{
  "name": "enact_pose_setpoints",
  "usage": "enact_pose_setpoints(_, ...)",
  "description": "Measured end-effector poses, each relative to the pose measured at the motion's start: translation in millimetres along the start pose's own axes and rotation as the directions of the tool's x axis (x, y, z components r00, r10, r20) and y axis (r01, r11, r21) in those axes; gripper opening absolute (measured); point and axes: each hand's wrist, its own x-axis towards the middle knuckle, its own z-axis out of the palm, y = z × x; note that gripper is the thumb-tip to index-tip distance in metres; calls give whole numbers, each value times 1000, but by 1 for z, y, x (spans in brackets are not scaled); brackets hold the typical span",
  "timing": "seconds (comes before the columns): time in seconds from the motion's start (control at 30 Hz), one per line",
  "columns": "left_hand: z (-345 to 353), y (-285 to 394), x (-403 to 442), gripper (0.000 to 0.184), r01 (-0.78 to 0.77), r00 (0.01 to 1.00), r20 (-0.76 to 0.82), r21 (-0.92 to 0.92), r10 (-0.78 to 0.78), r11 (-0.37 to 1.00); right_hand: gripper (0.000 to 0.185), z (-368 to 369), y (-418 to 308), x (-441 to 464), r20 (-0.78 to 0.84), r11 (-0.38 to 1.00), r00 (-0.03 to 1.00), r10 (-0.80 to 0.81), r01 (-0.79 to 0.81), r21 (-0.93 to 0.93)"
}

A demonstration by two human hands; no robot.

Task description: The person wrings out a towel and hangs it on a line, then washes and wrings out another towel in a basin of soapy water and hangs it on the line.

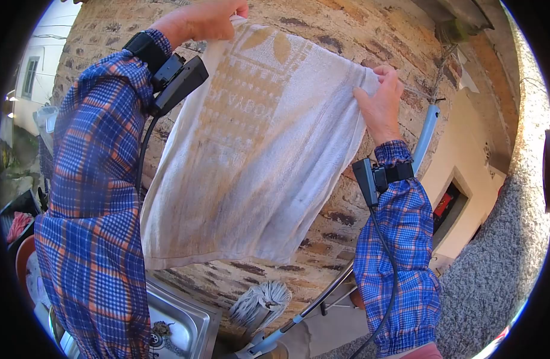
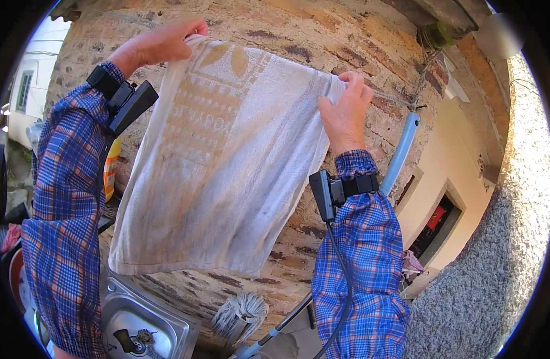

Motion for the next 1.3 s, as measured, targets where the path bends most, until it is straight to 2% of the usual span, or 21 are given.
enact_pose_setpoints(0.03, 1, -3, -1, 26, -105, 992, -62, 21, 106, 994, 49, 2, 6, -4, 6, 1000, 1000, 3, -3, 0)
enact_pose_setpoints(0.07, 3, -7, -3, 26, -104, 993, -61, 18, 105, 994, 43, 3, 16, -4, 82, 945, 976, 200, -214, 247)
enact_pose_setpoints(0.1, 2, -7, -6, 26, -95, 994, -59, -103, 89, 990, 38, 2, 26, -1, 198, 788, 910, 363, -414, 455)
enact_pose_setpoints(0.17, 2, -8, -10, 26, -90, 995, -65, -222, 77, 971, 31, -6, 44, 16, 214, 807, 932, 293, -361, 468)
enact_pose_setpoints(0.23, 6, -11, -6, 24, -11, 999, -47, -481, -13, 876, 26, -13, 53, 41, 219, 822, 950, 223, -305, 482)
enact_pose_setpoints(0.3, 12, -18, 8, 22, -10, 991, -128, -410, -47, 912, 28, -20, 53, 67, 174, 969, 975, 135, -167, 180)
enact_pose_setpoints(0.37, 16, -17, 17, 22, 7, 975, -205, -339, -81, 941, 30, -31, 49, 87, 192, 979, 970, 151, -174, 107)
enact_pose_setpoints(0.43, 21, -1, 27, 25, 141, 933, -350, 133, -87, 981, 27, -43, 61, 105, 223, 903, 926, 304, -206, -376)
enact_pose_setpoints(0.47, 24, 7, 30, 25, 142, 933, -349, 133, -88, 981, 27, -48, 73, 110, 224, 903, 926, 304, -206, -376)
enact_pose_setpoints(0.53, 29, 24, 34, 36, 57, 924, -381, 241, 41, 969, 29, -56, 98, 116, 270, 817, 939, 214, -21, -576)
enact_pose_setpoints(0.63, 42, 58, 43, 43, 147, 926, -377, 336, -11, 930, 31, -67, 110, 114, 269, 743, 921, 281, -31, -669)
enact_pose_setpoints(0.67, 49, 57, 48, 48, 117, 927, -371, 434, 59, 893, 31, -69, 112, 110, 272, 741, 920, 283, -29, -671)
enact_pose_setpoints(0.9, 62, 67, 8, 46, 14, 954, -299, 68, 7, 998, 24, -66, 138, 82, 362, 679, 912, 192, 143, -720)
enact_pose_setpoints(0.93, 73, 64, -2, 41, -56, 872, -486, 18, 57, 998, 24, -68, 137, 81, 323, 639, 937, 130, 170, -750)
enact_pose_setpoints(0.97, 85, 61, -11, 49, -133, 749, -656, -16, 90, 991, 23, -70, 140, 78, 283, 597, 957, 63, 191, -779)
enact_pose_setpoints(1.0, 100, 58, -16, 49, -130, 753, -653, -17, 87, 991, 21, -69, 143, 75, 210, 589, 977, -22, 182, -788)
enact_pose_setpoints(1.1, 133, 57, -44, 48, -135, 476, -879, -43, 27, 990, 21, -65, 112, 72, 51, 738, 996, -69, 85, -669)
enact_pose_setpoints(1.13, 138, 65, -61, 50, -89, 665, -707, -392, -238, 915, 21, -59, 101, 73, 47, 742, 996, -73, 85, -665)
enact_pose_setpoints(1.17, 142, 71, -73, 52, 30, 804, -418, -683, -424, 730, 22, -51, 90, 70, 49, 867, 987, -154, 158, -472)
enact_pose_setpoints(1.23, 146, 60, -87, 40, 207, 889, -37, -856, -456, 474, 23, -38, 66, 61, 89, 928, 944, -316, 328, -177)
enact_pose_setpoints(1.3, 160, 48, -103, 31, 259, 918, 57, -836, -391, 484, 23, -33, 64, 51, 113, 903, 908, -402, 414, -116)
